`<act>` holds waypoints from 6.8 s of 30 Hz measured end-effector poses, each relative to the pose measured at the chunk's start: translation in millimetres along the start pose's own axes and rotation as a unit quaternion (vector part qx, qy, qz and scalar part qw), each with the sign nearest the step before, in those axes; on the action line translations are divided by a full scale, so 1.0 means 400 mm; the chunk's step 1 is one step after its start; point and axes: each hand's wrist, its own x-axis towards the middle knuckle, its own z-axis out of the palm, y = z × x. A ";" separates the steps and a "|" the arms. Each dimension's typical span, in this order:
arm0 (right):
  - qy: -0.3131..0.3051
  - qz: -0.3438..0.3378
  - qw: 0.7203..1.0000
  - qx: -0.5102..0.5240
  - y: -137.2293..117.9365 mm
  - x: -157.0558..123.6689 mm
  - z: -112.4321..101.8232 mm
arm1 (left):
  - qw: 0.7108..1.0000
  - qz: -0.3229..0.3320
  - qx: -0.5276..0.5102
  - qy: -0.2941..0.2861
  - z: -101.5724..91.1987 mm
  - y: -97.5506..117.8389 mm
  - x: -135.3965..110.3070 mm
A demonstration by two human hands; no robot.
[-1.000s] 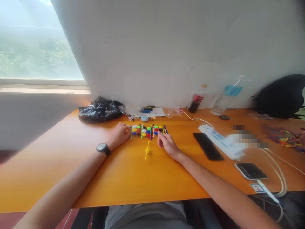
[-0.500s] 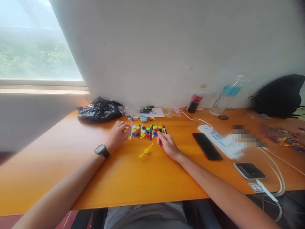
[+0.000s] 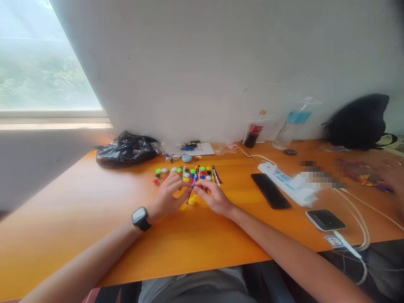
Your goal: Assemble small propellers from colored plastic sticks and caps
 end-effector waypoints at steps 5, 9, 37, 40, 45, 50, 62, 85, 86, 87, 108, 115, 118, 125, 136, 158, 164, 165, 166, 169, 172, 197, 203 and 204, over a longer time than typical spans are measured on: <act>-0.026 0.055 0.992 0.108 0.008 0.004 0.000 | 0.999 -0.014 -0.004 -0.029 0.004 0.017 -0.003; 0.045 0.090 0.985 0.140 0.020 0.011 -0.013 | 0.991 -0.059 -0.001 -0.118 -0.005 0.022 0.002; 0.087 0.127 0.972 0.180 0.031 0.014 -0.019 | 0.922 -0.233 -0.300 -0.079 0.010 -0.015 -0.003; 0.038 0.146 0.965 0.214 0.014 0.011 -0.021 | 0.897 -0.267 -0.349 -0.051 0.027 -0.027 -0.010; -0.098 0.161 0.958 0.216 0.009 -0.002 -0.008 | 0.889 -0.295 -0.350 0.010 0.036 -0.055 -0.018; -0.135 0.170 0.955 0.201 0.032 -0.012 0.014 | 0.881 -0.300 -0.365 0.026 0.035 -0.066 -0.020; -0.071 0.164 0.969 0.170 0.054 0.000 0.011 | 0.877 -0.297 -0.376 -0.043 0.037 -0.054 -0.030; 0.000 0.042 0.997 0.059 0.063 -0.002 0.005 | 0.911 -0.251 -0.316 -0.084 0.018 -0.014 -0.023; -0.002 0.032 0.998 0.048 0.063 -0.002 0.003 | 0.914 -0.246 -0.313 -0.084 0.018 -0.014 -0.024; -0.004 0.026 0.999 0.040 0.063 -0.001 0.001 | 0.916 -0.241 -0.311 -0.085 0.017 -0.014 -0.024; -0.016 -0.011 0.999 -0.038 0.049 -0.004 0.002 | 0.950 -0.164 -0.241 -0.109 -0.002 -0.004 -0.016; -0.022 -0.076 0.986 -0.148 0.042 -0.023 0.001 | 0.967 -0.129 -0.190 -0.115 -0.010 -0.001 -0.014; -0.019 -0.080 0.985 -0.152 0.033 -0.022 0.001 | 0.968 -0.140 -0.178 -0.104 -0.010 0.002 -0.015; 0.068 -0.102 0.980 -0.157 0.037 -0.003 -0.011 | 0.946 -0.223 -0.228 0.049 0.004 -0.043 -0.020; -0.103 -0.153 0.961 -0.205 0.054 -0.010 0.001 | 0.891 -0.302 -0.307 0.145 -0.009 -0.048 0.004; 0.085 -0.157 0.966 -0.187 -0.014 -0.017 -0.038 | 0.828 -0.348 -0.437 -0.042 -0.039 -0.033 0.025; -0.007 -0.080 0.993 -0.083 -0.012 -0.024 -0.030 | 0.830 -0.323 -0.449 -0.075 -0.039 -0.033 0.022; -0.042 -0.048 0.997 -0.044 -0.011 -0.023 -0.030 | 0.832 -0.323 -0.446 -0.072 -0.038 -0.037 0.020; -0.072 -0.018 0.997 -0.004 -0.010 -0.022 -0.030 | 0.834 -0.323 -0.442 -0.068 -0.038 -0.040 0.018; -0.080 0.022 0.994 0.077 -0.011 -0.016 -0.034 | 0.838 -0.329 -0.432 -0.057 -0.034 -0.046 0.015; -0.039 0.011 0.995 0.088 -0.013 -0.009 -0.039 | 0.835 -0.344 -0.425 -0.054 -0.030 -0.043 0.016; 0.037 0.036 0.997 0.048 0.004 -0.009 -0.039 | 0.790 -0.404 -0.453 0.090 -0.049 -0.090 0.017; 0.027 0.018 0.999 0.015 0.001 -0.011 -0.030 | 0.723 -0.424 -0.528 0.138 -0.057 -0.109 0.027; 0.026 0.017 0.999 0.009 0.001 -0.010 -0.028 | 0.716 -0.428 -0.533 0.143 -0.058 -0.112 0.027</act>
